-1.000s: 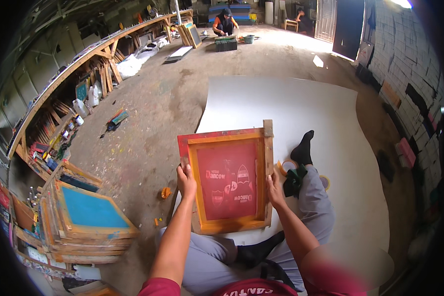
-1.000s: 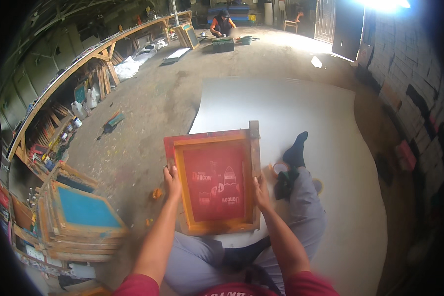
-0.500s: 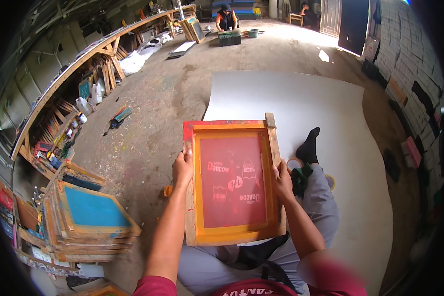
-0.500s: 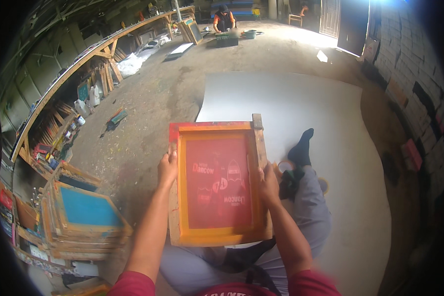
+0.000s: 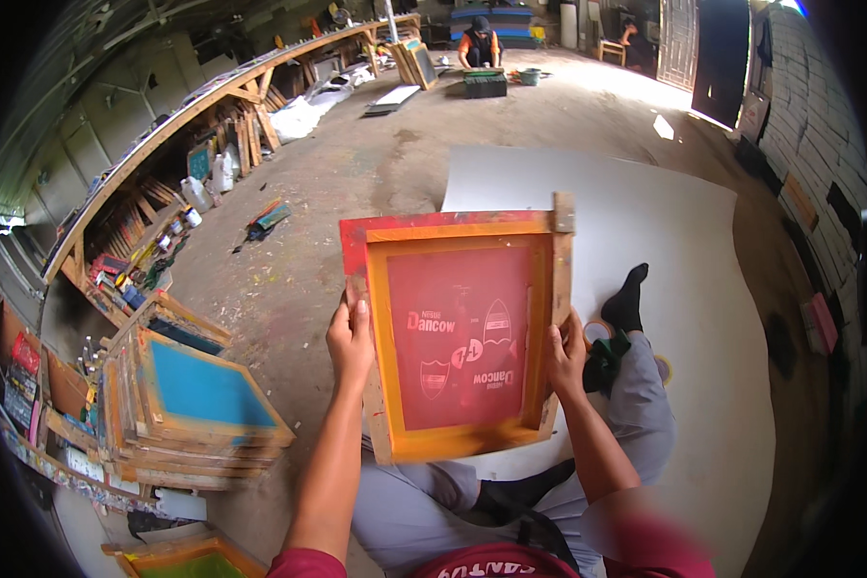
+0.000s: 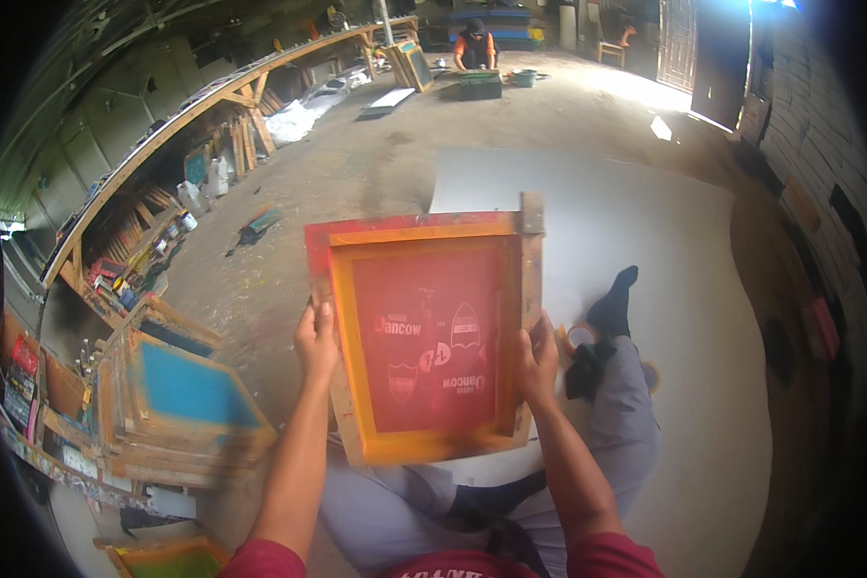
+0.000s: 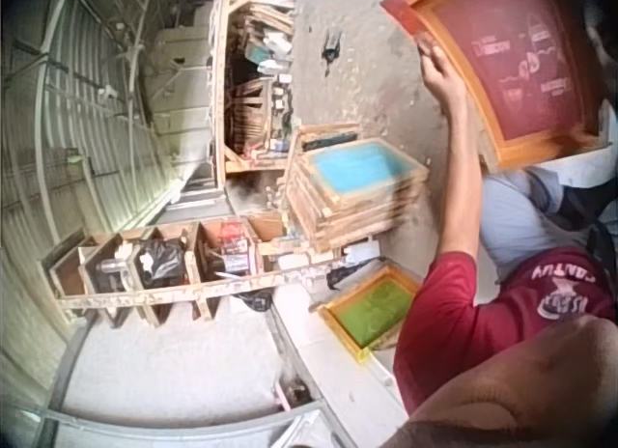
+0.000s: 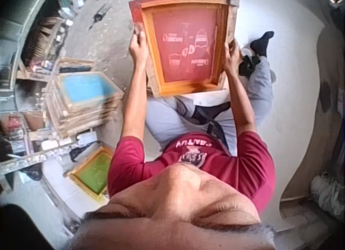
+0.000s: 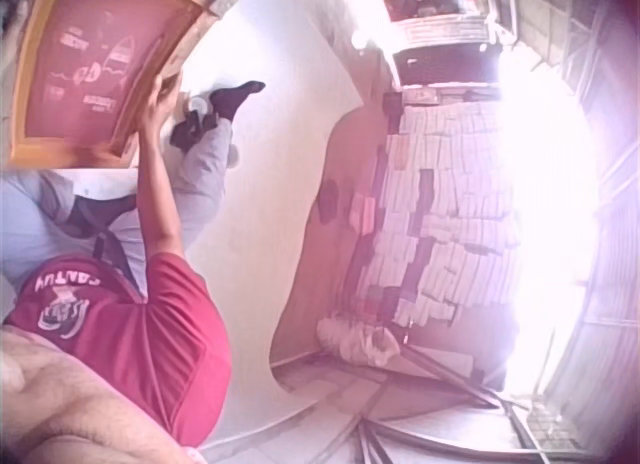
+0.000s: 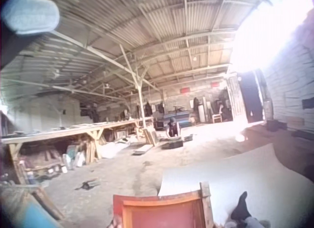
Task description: The person sits on the floor and wipes a red screen printing frame with a green cloth, then applies yellow tape to its edges. They repeat the wiping and taping process, then switch to a blue screen printing frame and apply tape to its edges.
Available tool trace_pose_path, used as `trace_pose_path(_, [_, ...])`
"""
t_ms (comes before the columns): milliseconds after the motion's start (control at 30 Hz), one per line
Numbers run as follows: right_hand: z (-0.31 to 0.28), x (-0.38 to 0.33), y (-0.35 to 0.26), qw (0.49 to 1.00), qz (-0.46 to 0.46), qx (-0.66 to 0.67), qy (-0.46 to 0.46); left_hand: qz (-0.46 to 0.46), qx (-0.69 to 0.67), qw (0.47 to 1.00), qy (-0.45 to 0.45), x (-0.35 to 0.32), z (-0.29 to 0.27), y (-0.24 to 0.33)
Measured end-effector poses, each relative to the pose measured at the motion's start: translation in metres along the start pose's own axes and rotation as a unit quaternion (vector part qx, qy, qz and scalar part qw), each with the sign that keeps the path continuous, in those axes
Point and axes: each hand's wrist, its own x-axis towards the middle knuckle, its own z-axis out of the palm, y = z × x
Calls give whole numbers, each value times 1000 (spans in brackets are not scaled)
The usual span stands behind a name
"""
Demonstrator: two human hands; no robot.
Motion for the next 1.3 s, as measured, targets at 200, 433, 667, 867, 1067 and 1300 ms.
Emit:
trace_pose_path(200, [41,14,-13,996,-58,64,-36,134,-66,988,36,-1,-57,36])
trace_pose_path(433, [137,-2,-87,980,-138,11,-141,169,-12,965,203,-31,-179,82])
trace_pose_path(667, [284,-92,-180,942,-122,29,-312,78,-27,926,368,-158,-356,82])
trace_pose_path(867, [371,-201,-214,875,-235,-28,-422,41,28,798,600,-313,-397,80])
trace_pose_path(1067, [445,-310,-205,805,-259,33,-532,16,49,794,606,-444,-409,71])
trace_pose_path(1300, [501,-393,-216,702,-205,38,-681,-104,-63,697,707,-487,-421,91])
